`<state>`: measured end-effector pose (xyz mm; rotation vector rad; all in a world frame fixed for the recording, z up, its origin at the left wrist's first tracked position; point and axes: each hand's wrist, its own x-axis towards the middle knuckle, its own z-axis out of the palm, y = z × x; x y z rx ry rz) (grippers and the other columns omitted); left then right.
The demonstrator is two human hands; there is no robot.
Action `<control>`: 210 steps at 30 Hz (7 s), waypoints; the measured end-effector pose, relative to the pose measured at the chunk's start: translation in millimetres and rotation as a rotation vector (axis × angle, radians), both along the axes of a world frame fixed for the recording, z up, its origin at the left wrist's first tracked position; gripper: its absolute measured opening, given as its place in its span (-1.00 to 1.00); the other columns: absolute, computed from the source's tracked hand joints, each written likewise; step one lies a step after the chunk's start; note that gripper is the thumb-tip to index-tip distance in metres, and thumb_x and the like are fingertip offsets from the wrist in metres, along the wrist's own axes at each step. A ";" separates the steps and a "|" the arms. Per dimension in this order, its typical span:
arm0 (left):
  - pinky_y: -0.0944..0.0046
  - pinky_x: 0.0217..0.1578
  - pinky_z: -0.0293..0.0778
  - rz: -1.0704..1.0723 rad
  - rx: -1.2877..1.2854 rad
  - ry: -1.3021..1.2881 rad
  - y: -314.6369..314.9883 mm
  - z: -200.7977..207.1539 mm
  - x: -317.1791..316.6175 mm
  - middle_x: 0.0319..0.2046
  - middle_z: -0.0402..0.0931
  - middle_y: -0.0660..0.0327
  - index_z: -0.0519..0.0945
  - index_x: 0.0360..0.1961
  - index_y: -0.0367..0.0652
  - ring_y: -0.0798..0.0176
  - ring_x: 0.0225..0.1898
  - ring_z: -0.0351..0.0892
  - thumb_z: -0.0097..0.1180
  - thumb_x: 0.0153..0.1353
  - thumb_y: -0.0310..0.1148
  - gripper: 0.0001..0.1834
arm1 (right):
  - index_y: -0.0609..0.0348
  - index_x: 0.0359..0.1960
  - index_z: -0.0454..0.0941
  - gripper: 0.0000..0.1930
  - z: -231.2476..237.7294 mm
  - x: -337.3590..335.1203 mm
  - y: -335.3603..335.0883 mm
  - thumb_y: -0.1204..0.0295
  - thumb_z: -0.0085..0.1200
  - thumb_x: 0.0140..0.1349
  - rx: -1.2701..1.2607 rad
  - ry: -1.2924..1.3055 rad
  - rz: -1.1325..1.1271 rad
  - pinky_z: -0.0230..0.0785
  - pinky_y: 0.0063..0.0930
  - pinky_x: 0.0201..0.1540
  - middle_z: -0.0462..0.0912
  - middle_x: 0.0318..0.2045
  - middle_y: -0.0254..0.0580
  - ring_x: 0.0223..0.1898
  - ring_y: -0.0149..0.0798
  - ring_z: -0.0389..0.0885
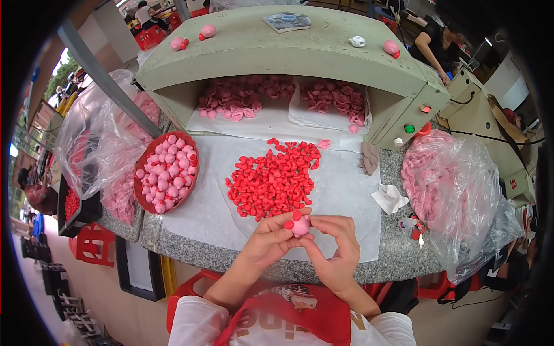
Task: Assembling small pink and red plastic toy components at a factory workbench using an adhesive.
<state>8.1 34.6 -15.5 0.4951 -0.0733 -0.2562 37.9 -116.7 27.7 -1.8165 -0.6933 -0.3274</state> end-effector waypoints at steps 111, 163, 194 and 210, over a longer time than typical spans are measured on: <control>0.29 -0.35 0.47 1.251 2.189 0.419 203.4 -21.2 -13.6 -0.30 0.46 0.08 0.56 -0.25 -0.22 0.19 -0.33 0.53 0.18 -0.11 -0.48 -0.70 | 0.33 -0.17 0.49 -0.76 -57.3 28.6 0.6 0.63 -0.01 0.08 0.260 0.759 0.209 0.36 -0.62 -0.32 0.53 -0.28 -0.20 -0.36 -0.43 0.50; 0.47 -0.34 0.50 0.355 0.072 0.333 14.5 -4.3 -9.8 -0.15 0.46 -0.04 0.28 0.06 -0.38 0.25 -0.32 0.55 -0.07 0.20 -0.39 -0.58 | 0.17 -0.23 0.51 -0.74 -89.5 64.7 -19.5 0.65 0.02 -0.02 -0.251 0.290 -0.042 0.43 -0.56 -0.46 0.52 -0.30 -0.17 -0.46 -0.35 0.56; 0.39 -0.25 0.48 0.182 0.431 0.188 -10.4 15.0 -3.4 -0.21 0.49 0.13 0.42 -0.05 -0.36 0.30 -0.24 0.54 -0.15 0.27 -0.29 -0.64 | 0.36 -0.18 0.43 -0.68 -18.9 34.2 -27.1 0.76 0.02 -0.05 0.438 0.767 0.489 0.45 -0.57 -0.36 0.44 -0.29 -0.14 -0.35 -0.33 0.54; 0.40 -0.32 0.42 0.214 0.648 0.124 -34.3 8.9 6.6 -0.34 0.48 0.15 0.45 -0.18 -0.36 0.33 -0.34 0.47 0.09 0.07 -0.40 -0.69 | 0.27 -0.07 0.35 -0.64 -25.9 17.6 -52.4 0.66 0.07 0.05 0.468 0.825 0.393 0.33 -0.75 -0.30 0.48 -0.39 -0.36 -0.37 -0.60 0.45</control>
